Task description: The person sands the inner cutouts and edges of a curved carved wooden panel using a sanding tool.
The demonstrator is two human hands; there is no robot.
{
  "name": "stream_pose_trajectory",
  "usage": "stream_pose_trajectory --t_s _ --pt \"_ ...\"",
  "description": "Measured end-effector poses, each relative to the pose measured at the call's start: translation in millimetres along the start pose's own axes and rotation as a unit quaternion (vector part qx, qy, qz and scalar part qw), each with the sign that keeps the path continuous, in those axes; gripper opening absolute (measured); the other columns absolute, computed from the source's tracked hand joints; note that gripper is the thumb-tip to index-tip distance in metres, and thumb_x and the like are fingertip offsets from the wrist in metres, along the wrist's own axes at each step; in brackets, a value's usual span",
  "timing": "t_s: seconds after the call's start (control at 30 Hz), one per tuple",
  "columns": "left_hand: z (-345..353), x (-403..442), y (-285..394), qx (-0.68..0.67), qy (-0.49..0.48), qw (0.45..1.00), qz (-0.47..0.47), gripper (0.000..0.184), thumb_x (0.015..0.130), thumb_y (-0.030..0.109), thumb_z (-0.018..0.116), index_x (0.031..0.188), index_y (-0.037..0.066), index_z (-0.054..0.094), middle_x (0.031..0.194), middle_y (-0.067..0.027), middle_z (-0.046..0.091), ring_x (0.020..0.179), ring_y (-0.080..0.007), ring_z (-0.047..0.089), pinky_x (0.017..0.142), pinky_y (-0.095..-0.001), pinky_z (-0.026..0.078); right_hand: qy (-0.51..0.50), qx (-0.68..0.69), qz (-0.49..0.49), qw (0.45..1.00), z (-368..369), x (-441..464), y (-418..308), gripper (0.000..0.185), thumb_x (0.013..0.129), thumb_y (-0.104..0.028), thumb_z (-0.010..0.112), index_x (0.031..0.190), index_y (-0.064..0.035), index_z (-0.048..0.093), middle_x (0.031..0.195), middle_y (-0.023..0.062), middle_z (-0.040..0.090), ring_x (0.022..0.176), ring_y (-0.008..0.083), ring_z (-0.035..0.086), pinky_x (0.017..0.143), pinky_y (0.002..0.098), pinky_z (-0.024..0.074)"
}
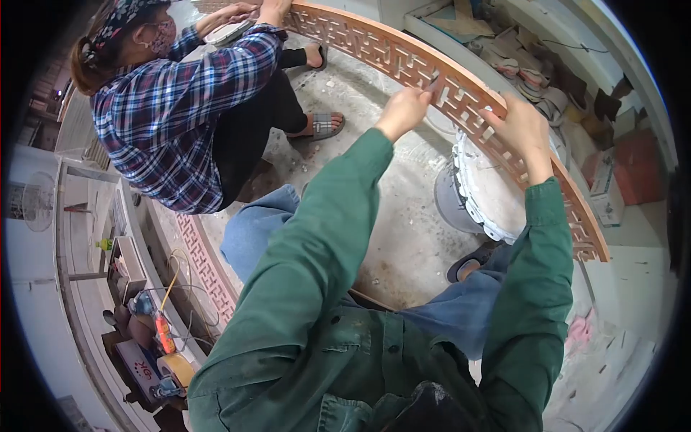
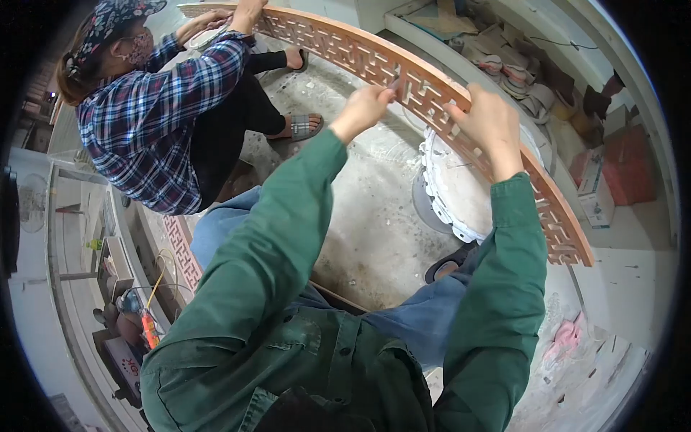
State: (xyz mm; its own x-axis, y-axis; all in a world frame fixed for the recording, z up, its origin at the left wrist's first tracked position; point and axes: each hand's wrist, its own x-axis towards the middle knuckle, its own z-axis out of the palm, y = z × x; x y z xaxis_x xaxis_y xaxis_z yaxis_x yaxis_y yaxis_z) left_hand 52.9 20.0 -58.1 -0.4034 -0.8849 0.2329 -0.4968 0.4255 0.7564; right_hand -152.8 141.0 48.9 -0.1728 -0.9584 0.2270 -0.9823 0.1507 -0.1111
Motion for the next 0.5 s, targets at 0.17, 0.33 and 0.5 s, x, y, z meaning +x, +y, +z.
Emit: stream_pose_trajectory --t_s 0.17,0.33,0.5 --pt "-25.1 -35.1 -1.6 -0.028 -0.041 0.998 -0.037 0.039 0.098 0.034 0.052 0.095 0.001 0.072 0.066 -0.0121 0.062 0.058 -0.0221 0.060 0.058 -0.0370 0.049 -0.002 -0.014 -0.003 1.000 -2.4 -0.3 -3.7 0.043 0.081 -0.046 0.071 0.091 -0.0049 0.064 0.082 0.0165 0.070 0.082 0.0355 0.068 0.070 0.0456 0.0527" --pt "-18.2 13.8 12.7 -0.061 -0.103 0.988 -0.094 0.043 0.095 0.035 0.052 0.085 -0.002 0.070 0.078 -0.0246 0.067 0.081 -0.0394 0.067 0.073 -0.0442 0.051 0.014 -0.009 -0.002 1.000 1.9 -2.0 0.1 0.043 0.082 -0.049 0.069 0.088 -0.0062 0.063 0.079 0.0164 0.068 0.081 0.0363 0.067 0.069 0.0457 0.0505" --pt "-1.7 2.8 4.8 -0.066 -0.033 0.997 -0.029 0.042 0.097 0.034 0.048 0.090 -0.001 0.070 0.086 -0.0284 0.066 0.087 -0.0450 0.065 0.075 -0.0502 0.050 0.001 0.025 0.010 1.000 3.1 2.0 2.8 0.042 0.081 -0.046 0.070 0.096 -0.0076 0.065 0.083 0.0172 0.070 0.083 0.0371 0.067 0.071 0.0475 0.0518"
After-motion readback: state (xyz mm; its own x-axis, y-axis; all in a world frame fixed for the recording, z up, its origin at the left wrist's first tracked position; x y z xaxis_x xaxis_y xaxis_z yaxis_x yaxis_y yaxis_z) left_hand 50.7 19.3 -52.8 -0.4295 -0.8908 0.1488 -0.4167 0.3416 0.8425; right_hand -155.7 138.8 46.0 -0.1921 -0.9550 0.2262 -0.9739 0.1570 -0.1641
